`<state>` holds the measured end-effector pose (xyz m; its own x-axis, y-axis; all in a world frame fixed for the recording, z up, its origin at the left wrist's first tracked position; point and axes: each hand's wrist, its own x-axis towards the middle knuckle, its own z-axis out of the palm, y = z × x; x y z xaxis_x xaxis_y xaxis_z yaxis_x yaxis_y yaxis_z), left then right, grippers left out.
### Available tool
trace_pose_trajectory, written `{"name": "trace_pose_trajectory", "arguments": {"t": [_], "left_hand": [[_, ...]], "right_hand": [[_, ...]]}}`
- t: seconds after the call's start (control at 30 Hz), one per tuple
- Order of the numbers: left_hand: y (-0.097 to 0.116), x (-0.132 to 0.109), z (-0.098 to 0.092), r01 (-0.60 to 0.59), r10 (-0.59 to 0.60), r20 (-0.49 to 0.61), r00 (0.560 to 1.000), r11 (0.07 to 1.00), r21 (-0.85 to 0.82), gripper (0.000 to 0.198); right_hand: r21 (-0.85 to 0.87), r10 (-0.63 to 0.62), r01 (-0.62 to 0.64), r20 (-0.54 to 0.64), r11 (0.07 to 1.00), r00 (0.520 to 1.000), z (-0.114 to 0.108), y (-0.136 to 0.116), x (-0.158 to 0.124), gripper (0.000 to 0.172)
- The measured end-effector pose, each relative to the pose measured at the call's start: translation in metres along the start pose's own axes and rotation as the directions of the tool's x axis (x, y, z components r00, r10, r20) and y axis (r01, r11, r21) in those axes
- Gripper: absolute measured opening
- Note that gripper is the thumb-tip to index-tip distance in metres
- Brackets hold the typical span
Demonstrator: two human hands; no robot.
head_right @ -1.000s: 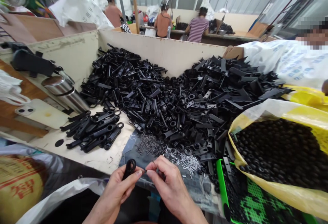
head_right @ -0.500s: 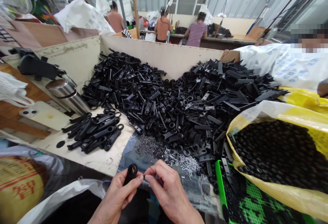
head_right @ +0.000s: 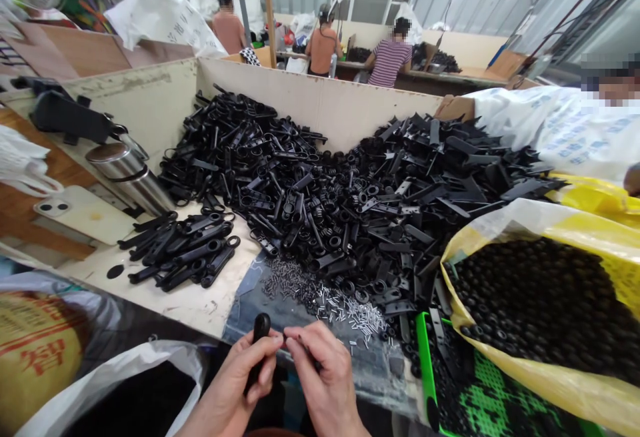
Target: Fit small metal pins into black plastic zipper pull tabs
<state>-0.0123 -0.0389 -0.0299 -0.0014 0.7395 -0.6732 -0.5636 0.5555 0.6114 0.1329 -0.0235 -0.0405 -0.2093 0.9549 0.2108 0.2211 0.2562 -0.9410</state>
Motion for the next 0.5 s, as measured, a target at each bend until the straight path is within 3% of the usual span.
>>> {"name": "trace_pose_trajectory", "arguments": {"t": [0.27, 0.5], "left_hand": [[-0.004, -0.002, 0.003, 0.094, -0.086, 0.071, 0.994, 0.988, -0.125, 0.023], [0.000, -0.007, 0.012, 0.086, -0.085, 0.014, 0.996, 0.995, -0.045, 0.018]], "right_hand": [[-0.089, -0.063, 0.060, -0.034, 0.994, 0.997, -0.004, 0.007, -0.005, 0.014], [-0.156, -0.008, 0.014, 0.039, 0.988, 0.999, -0.009, 0.006, -0.003, 0.009]]}}
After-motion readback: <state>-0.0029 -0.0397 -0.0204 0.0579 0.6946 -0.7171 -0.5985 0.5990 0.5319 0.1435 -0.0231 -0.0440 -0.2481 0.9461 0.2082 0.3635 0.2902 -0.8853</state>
